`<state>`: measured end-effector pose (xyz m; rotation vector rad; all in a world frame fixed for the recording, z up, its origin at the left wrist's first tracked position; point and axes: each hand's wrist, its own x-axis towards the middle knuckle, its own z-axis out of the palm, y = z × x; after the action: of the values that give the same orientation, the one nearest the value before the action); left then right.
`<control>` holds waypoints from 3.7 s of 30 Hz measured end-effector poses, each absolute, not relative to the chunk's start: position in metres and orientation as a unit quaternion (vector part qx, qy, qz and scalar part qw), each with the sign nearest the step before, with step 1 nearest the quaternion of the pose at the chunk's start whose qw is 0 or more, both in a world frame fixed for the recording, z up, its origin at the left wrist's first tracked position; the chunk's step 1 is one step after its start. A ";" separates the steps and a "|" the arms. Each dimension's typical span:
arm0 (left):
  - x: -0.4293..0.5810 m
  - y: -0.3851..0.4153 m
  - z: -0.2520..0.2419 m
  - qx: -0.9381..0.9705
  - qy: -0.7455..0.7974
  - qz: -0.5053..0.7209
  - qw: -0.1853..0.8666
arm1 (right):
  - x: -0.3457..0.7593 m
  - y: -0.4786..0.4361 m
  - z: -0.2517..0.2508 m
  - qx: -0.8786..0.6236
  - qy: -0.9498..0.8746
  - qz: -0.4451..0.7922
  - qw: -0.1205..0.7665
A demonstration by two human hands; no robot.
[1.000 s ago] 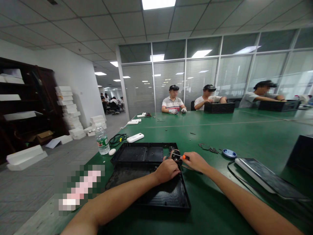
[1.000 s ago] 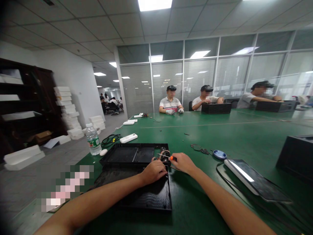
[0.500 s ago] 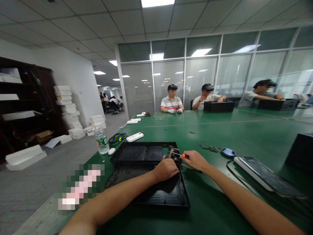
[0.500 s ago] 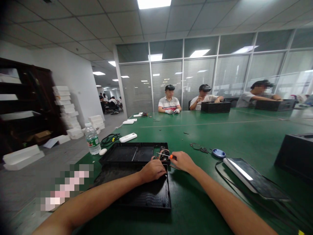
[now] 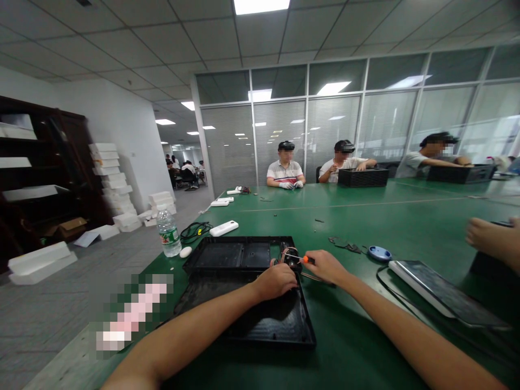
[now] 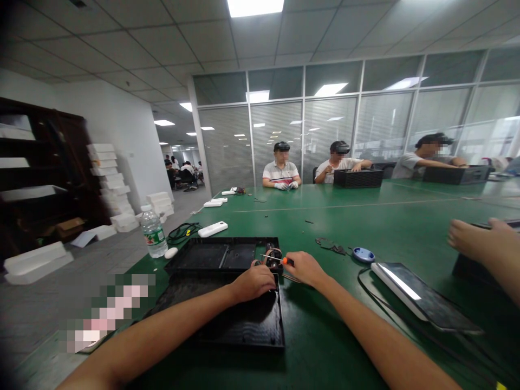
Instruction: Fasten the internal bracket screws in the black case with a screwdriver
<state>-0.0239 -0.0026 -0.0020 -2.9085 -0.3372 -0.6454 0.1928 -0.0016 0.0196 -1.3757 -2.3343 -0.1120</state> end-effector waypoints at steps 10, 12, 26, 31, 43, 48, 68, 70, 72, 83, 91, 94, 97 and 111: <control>-0.023 -0.006 0.000 -0.964 -0.127 -0.216 0.086 | 0.196 -0.001 0.020 -0.509 -0.837 -0.034 0.195; -0.024 -0.007 0.000 -0.965 -0.120 -0.206 0.107 | 0.196 -0.001 0.021 -0.513 -0.837 -0.035 0.187; -0.027 -0.003 0.000 -0.972 -0.109 -0.200 0.053 | 0.196 0.000 0.024 -0.470 -0.813 0.146 0.311; -0.030 -0.002 -0.002 -0.971 -0.106 -0.214 0.001 | 0.207 -0.006 0.041 -0.338 -0.749 0.466 0.330; -0.027 -0.004 -0.006 -0.954 -0.196 -0.222 -0.047 | 0.231 0.005 0.061 -0.343 -0.613 0.431 0.566; -0.027 -0.011 0.001 -0.939 -0.249 -0.220 -0.089 | 0.212 -0.007 0.056 -0.392 -0.686 0.203 0.579; -0.025 -0.016 0.005 -0.933 -0.248 -0.227 -0.129 | 0.186 -0.030 0.048 -0.427 -0.768 -0.026 0.477; -0.025 -0.016 0.006 -0.933 -0.246 -0.230 -0.129 | 0.187 -0.030 0.048 -0.427 -0.769 -0.031 0.475; -0.026 -0.016 0.006 -0.934 -0.242 -0.231 -0.126 | 0.187 -0.030 0.048 -0.429 -0.768 -0.034 0.474; -0.027 -0.013 0.004 -0.945 -0.220 -0.228 -0.082 | 0.189 -0.028 0.048 -0.439 -0.761 -0.018 0.477; -0.027 -0.009 0.001 -0.957 -0.204 -0.206 -0.026 | 0.185 -0.031 0.057 -0.436 -0.778 -0.039 0.451; -0.027 -0.010 0.001 -0.958 -0.200 -0.204 -0.010 | 0.186 -0.035 0.059 -0.427 -0.792 -0.070 0.432; -0.026 -0.010 0.002 -0.960 -0.192 -0.205 -0.003 | 0.185 -0.038 0.061 -0.422 -0.796 -0.098 0.421; -0.027 -0.006 0.000 -0.958 -0.203 -0.202 -0.018 | 0.154 -0.072 0.102 -0.485 -0.813 -0.221 0.236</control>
<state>-0.0273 -0.0064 -0.0004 -3.0446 -0.6463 -0.6414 0.1538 -0.0715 0.1019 -1.3296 -2.2291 -0.6058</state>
